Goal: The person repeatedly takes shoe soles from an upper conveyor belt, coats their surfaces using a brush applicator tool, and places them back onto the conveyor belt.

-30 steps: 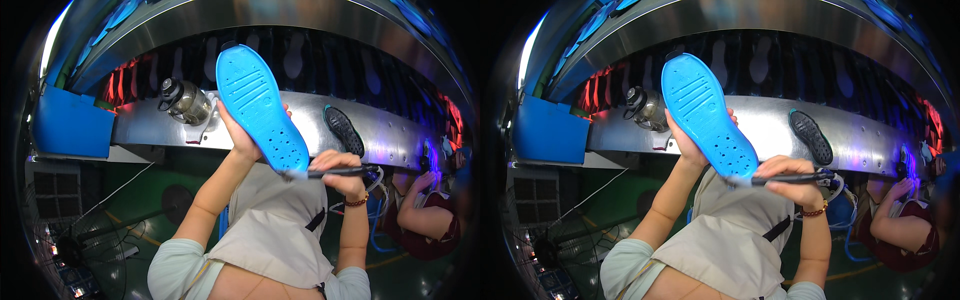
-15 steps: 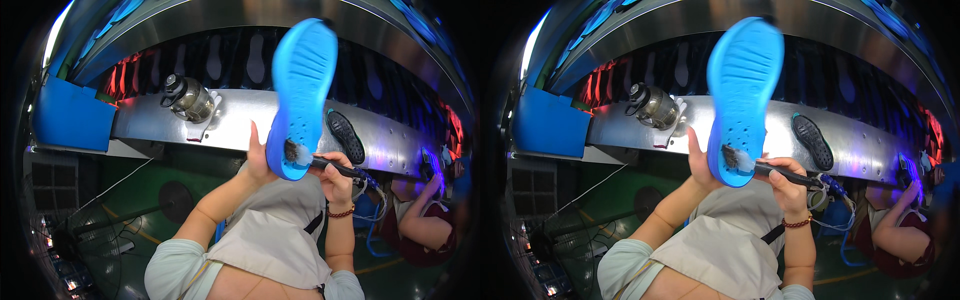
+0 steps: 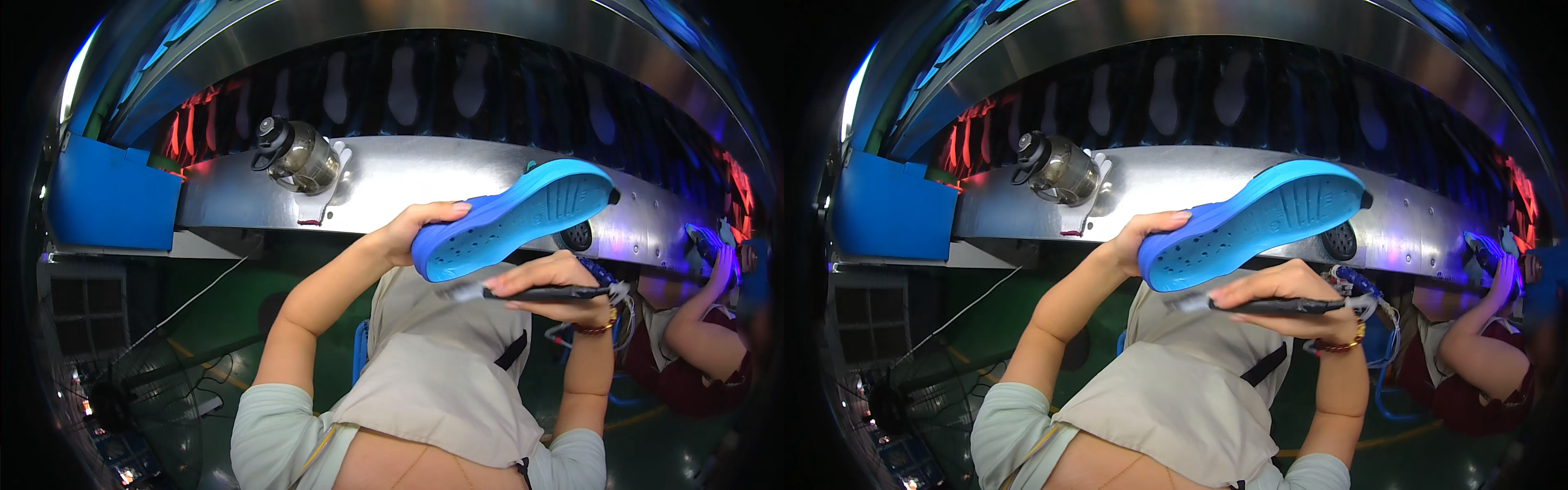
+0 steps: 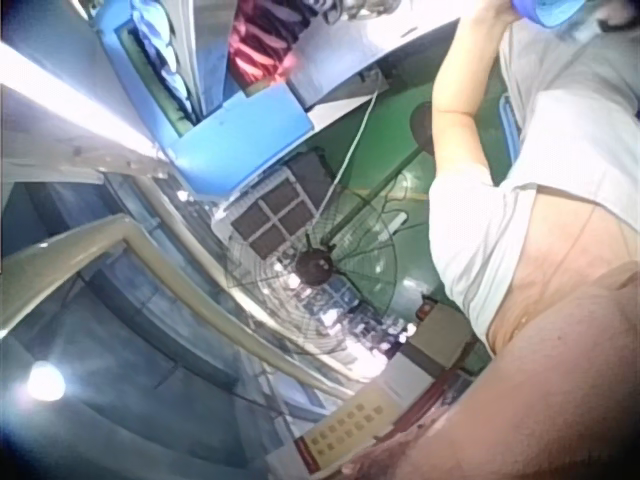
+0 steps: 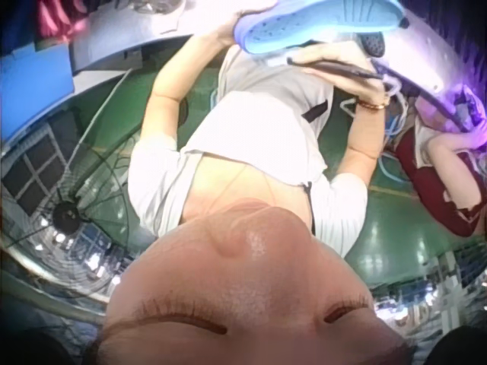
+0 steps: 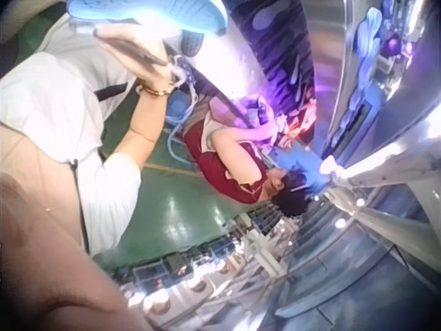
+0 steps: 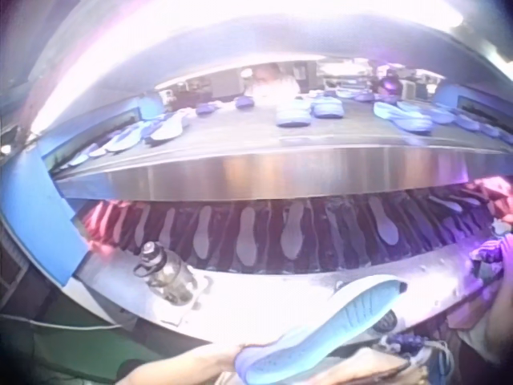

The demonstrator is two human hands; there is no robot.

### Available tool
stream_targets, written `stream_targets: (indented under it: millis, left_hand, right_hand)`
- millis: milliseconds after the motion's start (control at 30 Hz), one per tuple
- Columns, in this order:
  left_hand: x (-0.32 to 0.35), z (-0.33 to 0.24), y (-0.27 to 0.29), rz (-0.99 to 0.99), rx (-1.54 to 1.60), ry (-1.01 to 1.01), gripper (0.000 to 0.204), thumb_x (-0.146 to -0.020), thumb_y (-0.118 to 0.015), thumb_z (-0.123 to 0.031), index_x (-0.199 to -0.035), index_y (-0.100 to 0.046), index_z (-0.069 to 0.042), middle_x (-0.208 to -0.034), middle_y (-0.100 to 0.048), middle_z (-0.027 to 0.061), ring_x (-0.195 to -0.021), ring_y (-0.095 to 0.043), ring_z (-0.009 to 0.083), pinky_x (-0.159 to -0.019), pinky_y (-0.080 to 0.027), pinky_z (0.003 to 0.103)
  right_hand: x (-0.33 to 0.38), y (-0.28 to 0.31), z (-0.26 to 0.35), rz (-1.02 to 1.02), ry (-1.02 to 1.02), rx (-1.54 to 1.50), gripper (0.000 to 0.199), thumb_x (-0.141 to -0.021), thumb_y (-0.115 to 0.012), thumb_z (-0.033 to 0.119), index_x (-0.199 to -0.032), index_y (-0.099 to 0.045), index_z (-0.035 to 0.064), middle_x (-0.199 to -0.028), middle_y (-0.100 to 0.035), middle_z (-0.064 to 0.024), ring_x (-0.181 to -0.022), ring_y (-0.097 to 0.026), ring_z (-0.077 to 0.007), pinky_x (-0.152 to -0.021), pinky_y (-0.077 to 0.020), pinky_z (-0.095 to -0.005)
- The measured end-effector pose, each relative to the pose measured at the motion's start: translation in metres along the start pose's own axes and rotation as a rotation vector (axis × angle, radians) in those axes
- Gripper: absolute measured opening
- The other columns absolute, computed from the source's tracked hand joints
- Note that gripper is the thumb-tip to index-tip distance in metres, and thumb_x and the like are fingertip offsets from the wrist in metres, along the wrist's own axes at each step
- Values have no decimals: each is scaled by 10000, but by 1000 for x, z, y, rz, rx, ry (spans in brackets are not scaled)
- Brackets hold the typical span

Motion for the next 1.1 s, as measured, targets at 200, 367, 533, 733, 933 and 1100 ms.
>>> stream_targets:
  millis: [200, 367, 533, 733, 933, 1100]
  left_hand:
    - [3, -9, -9, -16, -156, 193, 607, -836, -453, -386, -1271, -372, 31, -1206, -475, 196, -1041, -518, 249, -901, -400, 338]
    - [13, -11, -3, -49, -256, 218, 613, -837, -435, -392, -1270, -370, 38, -1190, -483, 214, -1035, -523, 262, -891, -410, 340]
    - [21, -12, 7, -84, -234, 237, 618, -812, -456, -364, -1272, -371, 40, -1204, -477, 212, -1049, -514, 263, -904, -400, 350]
    - [31, -13, 20, -170, -69, 85, 585, -805, -495, -366, -1210, -441, 52, -1138, -520, 209, -986, -546, 253, -843, -449, 345]
    - [38, -16, 45, -48, 354, -151, 541, -834, -459, -406, -1197, -470, -5, -1171, -519, 157, -1019, -539, 257, -884, -422, 381]
    - [-20, 20, 28, 63, 414, -326, 870, -767, -180, -731, -1319, -283, -65, -1265, -389, 210, -1131, -416, 390, -947, -341, 514]
  right_hand:
    - [2, 16, 0, 39, 41, 39, 193, -710, -651, -1, -901, -627, -8, -929, -642, -141, -880, -626, -244, -764, -497, -300]
    - [9, 34, 19, 108, -12, 153, 191, -702, -652, -4, -891, -627, -16, -895, -647, -141, -865, -630, -249, -767, -497, -307]
    - [11, 30, -2, 46, 53, 146, 163, -720, -635, -6, -881, -618, -24, -904, -645, -144, -879, -626, -254, -774, -498, -311]
    - [19, 31, -8, -231, -51, 71, 196, -698, -659, -26, -892, -634, -12, -924, -643, -144, -908, -618, -236, -813, -488, -300]
    - [27, 15, 18, -160, 16, 118, 223, -654, -699, 4, -870, -647, -5, -910, -646, -152, -815, -642, -215, -725, -497, -267]
    - [3, -5, -17, -513, -95, 177, 188, -713, -643, 13, -898, -642, -19, -787, -652, -97, -671, -592, -81, -602, -454, -185]
Point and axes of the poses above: each hand's wrist, its own x-axis away from the middle knuckle, its own y-axis out of the back of the hand, z = x × y, the point moved 1 cm from there along -x, towards the middle knuckle
